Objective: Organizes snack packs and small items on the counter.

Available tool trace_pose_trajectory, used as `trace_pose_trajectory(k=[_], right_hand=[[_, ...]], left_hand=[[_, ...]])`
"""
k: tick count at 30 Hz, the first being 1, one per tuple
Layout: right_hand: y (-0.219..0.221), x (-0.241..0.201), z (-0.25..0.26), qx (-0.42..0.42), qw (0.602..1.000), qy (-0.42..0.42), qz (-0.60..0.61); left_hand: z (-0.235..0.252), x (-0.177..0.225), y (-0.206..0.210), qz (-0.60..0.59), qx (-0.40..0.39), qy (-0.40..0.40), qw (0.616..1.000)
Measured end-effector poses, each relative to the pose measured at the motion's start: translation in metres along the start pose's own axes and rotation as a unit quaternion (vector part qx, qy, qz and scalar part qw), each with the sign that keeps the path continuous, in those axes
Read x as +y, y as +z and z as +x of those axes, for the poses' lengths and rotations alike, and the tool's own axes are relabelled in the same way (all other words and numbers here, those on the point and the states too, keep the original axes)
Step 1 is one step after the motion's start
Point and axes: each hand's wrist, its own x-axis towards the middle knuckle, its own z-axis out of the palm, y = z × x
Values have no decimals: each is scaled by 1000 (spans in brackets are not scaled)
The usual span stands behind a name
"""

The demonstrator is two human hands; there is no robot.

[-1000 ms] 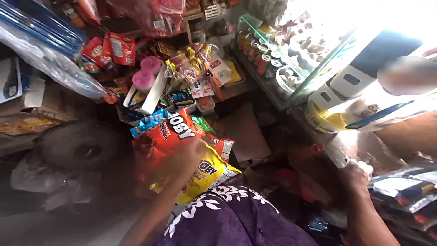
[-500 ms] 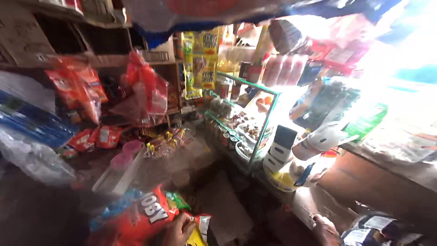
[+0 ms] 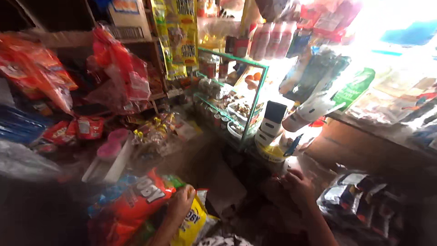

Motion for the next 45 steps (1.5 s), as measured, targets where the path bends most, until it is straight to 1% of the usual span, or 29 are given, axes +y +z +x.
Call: trace_pose_trajectory(k=[3,5,7,9,11,13,15,18,20,23,28,30,32,35,37,40,45], right_hand=[[34,-22,-27,-70,994,45,76],[50,-26,-41,-127,983,55,119],[63,-26,-51,-191,967,59,159],[77,-27,-60,-232,958,63,159],[90,-30,-68,-259,955,58,133],[98,-31,-75,-283,951,50,117],[105,-33,-80,-302,947,43,101],[112,-36,-87,-325,943,23,66],[114,-38,-91,-337,941,-8,34],[116,-39,-95,-347,937,-27,10],[118,-34,-104,-362,932,-12,-6],[119,-29,-105,-354,935,-9,3],[120,-27,-106,-336,941,5,36],[120,-26,-107,-322,940,50,105],[119,-23,-107,-321,930,84,154],[114,-16,-108,-327,912,113,221],[111,-16,-115,-323,898,123,271]], left_hand=[[-4,18,-8,38,3,17,999],[-5,25,-10,51,28,66,996],[-5,25,-10,35,68,146,986],[-7,29,-12,2,89,219,972],[-11,41,-17,-58,91,270,957],[-16,55,-21,-138,65,292,944],[-17,67,-23,-191,35,301,934],[-16,76,-26,-216,-14,269,938],[-15,77,-27,-216,-33,255,942],[-14,73,-25,-211,-29,262,941],[-14,75,-22,-199,-19,255,946],[-13,75,-20,-199,-17,259,945],[-13,74,-18,-206,-17,249,946],[-15,75,-17,-257,-29,193,946],[-15,74,-15,-313,-38,156,936],[-13,70,-11,-405,-55,102,907],[-17,75,-10,-500,-73,50,862]])
